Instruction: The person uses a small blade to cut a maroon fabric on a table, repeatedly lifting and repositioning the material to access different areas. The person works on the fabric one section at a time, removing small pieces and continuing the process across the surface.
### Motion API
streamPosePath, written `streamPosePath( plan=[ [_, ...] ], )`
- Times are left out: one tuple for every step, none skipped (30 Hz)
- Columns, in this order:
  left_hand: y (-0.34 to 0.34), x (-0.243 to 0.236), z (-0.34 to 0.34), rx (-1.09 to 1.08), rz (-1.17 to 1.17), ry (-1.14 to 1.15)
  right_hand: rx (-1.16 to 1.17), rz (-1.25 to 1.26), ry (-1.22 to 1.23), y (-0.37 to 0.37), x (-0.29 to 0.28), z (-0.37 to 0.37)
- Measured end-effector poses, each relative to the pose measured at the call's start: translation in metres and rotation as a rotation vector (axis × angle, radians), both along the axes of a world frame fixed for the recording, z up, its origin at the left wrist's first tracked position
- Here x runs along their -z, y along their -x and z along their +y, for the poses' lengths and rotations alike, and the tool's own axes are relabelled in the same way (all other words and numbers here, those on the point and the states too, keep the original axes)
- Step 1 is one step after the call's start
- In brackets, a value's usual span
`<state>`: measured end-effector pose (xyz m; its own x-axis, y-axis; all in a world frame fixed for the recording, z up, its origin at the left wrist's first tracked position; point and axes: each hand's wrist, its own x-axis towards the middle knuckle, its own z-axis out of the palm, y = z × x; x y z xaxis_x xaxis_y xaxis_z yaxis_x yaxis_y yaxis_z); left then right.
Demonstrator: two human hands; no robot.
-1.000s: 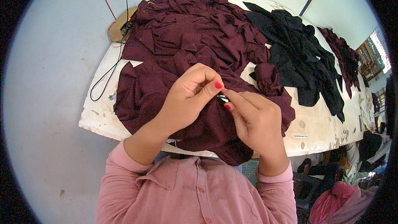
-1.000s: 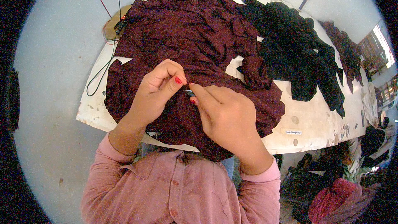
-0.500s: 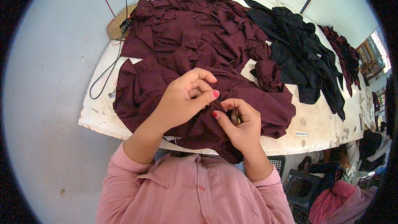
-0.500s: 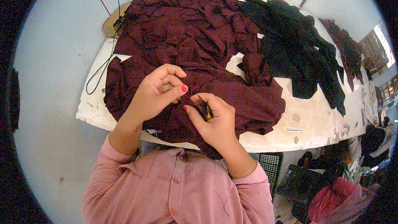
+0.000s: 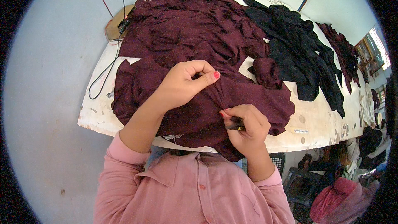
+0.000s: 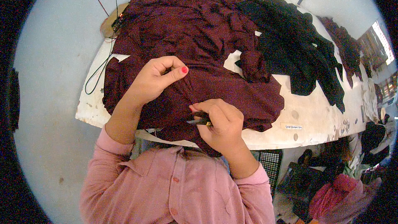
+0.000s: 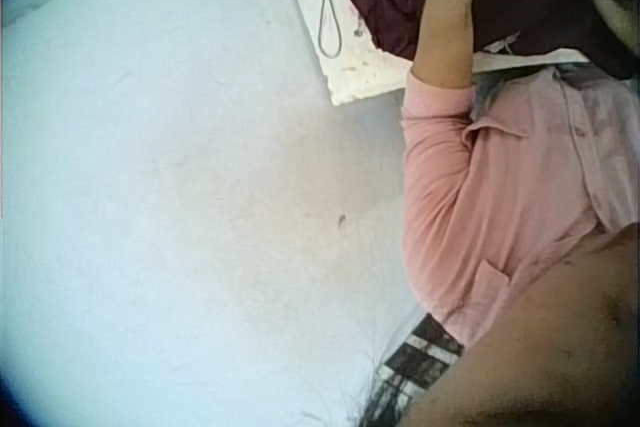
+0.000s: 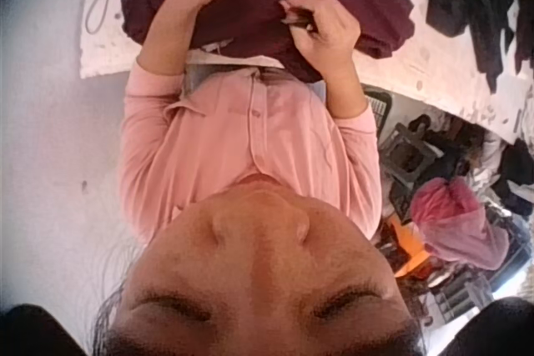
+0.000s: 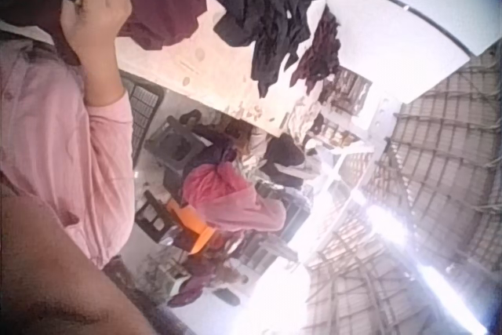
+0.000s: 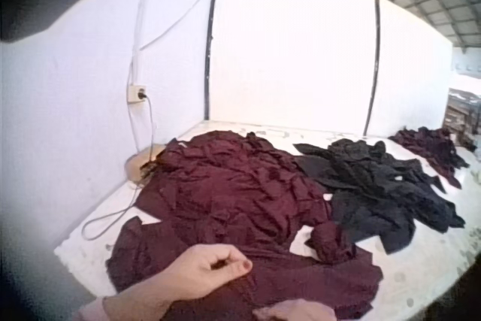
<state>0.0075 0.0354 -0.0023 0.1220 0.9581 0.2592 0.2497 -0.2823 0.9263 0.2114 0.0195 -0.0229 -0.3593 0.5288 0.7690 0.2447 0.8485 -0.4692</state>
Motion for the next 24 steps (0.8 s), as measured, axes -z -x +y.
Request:
streamPosePath(
  plan=[
    [-0.002,0.0,-0.001,-0.032,-0.051,-0.033,-0.008,-0.007,-0.014,-0.001,0.001,0.0],
    [-0.003,0.0,-0.002,-0.045,-0.055,-0.04,-0.007,-0.009,-0.038,-0.001,0.002,0.001],
    [-0.004,0.001,-0.003,-0.033,-0.062,-0.037,-0.007,-0.01,-0.062,-0.001,0.003,0.001],
    [-0.005,0.003,-0.003,-0.022,-0.068,-0.035,-0.007,-0.012,-0.086,0.0,0.004,0.001],
    [-0.005,0.003,-0.004,-0.012,-0.073,-0.033,0.004,-0.011,-0.082,0.0,0.005,0.001],
    [-0.005,0.004,-0.005,-0.009,-0.044,-0.05,0.014,-0.011,-0.077,0.0,0.007,0.0],
    [-0.004,0.005,-0.007,-0.005,-0.015,-0.067,0.024,-0.01,-0.073,0.0,0.008,0.0],
    [-0.004,0.006,-0.009,-0.005,0.016,-0.084,0.008,-0.017,-0.053,0.001,0.007,0.0],
    [-0.003,0.006,-0.01,0.043,-0.086,-0.041,-0.008,-0.024,-0.033,0.001,0.005,0.001],
    [-0.003,0.005,-0.012,0.091,-0.188,0.001,-0.025,-0.032,-0.012,0.001,0.004,0.001],
    [-0.004,0.004,-0.012,0.146,-0.292,0.044,-0.034,-0.024,0.004,0.002,0.004,0.002],
    [-0.003,0.004,-0.012,0.167,-0.31,0.061,-0.043,-0.017,0.019,0.003,0.003,0.003],
    [-0.001,0.003,-0.012,0.189,-0.329,0.079,-0.052,-0.009,0.035,0.004,0.003,0.004],
    [0.001,0.003,-0.012,0.21,-0.348,0.094,-0.054,-0.009,0.081,0.003,0.002,0.004],
    [0.003,0.002,-0.013,0.272,-0.36,0.103,-0.055,-0.009,0.127,0.002,0.0,0.003],
    [0.005,0.001,-0.015,0.334,-0.371,0.112,-0.055,-0.009,0.172,0.001,-0.002,0.002],
    [0.006,-0.001,-0.017,0.39,-0.38,0.122,-0.061,0.007,0.166,0.001,-0.006,0.002],
    [0.007,-0.002,-0.018,0.384,-0.363,0.115,-0.066,0.023,0.16,0.002,-0.01,0.002],
    [0.007,-0.003,-0.019,0.377,-0.346,0.108,-0.072,0.039,0.155,0.002,-0.012,0.003],
    [0.007,-0.003,-0.019,0.375,-0.331,0.102,-0.068,0.032,0.159,0.003,-0.012,0.004],
    [0.006,-0.003,-0.02,0.369,-0.364,0.115,-0.065,0.025,0.163,0.004,-0.013,0.006],
    [0.005,-0.002,-0.02,0.362,-0.397,0.127,-0.062,0.018,0.167,0.004,-0.013,0.008],
    [0.005,-0.002,-0.02,0.355,-0.428,0.138,-0.052,0.023,0.184,0.004,-0.012,0.009],
    [0.008,0.0,-0.019,0.363,-0.413,0.142,-0.042,0.028,0.201,0.005,-0.01,0.01]
  ],
)
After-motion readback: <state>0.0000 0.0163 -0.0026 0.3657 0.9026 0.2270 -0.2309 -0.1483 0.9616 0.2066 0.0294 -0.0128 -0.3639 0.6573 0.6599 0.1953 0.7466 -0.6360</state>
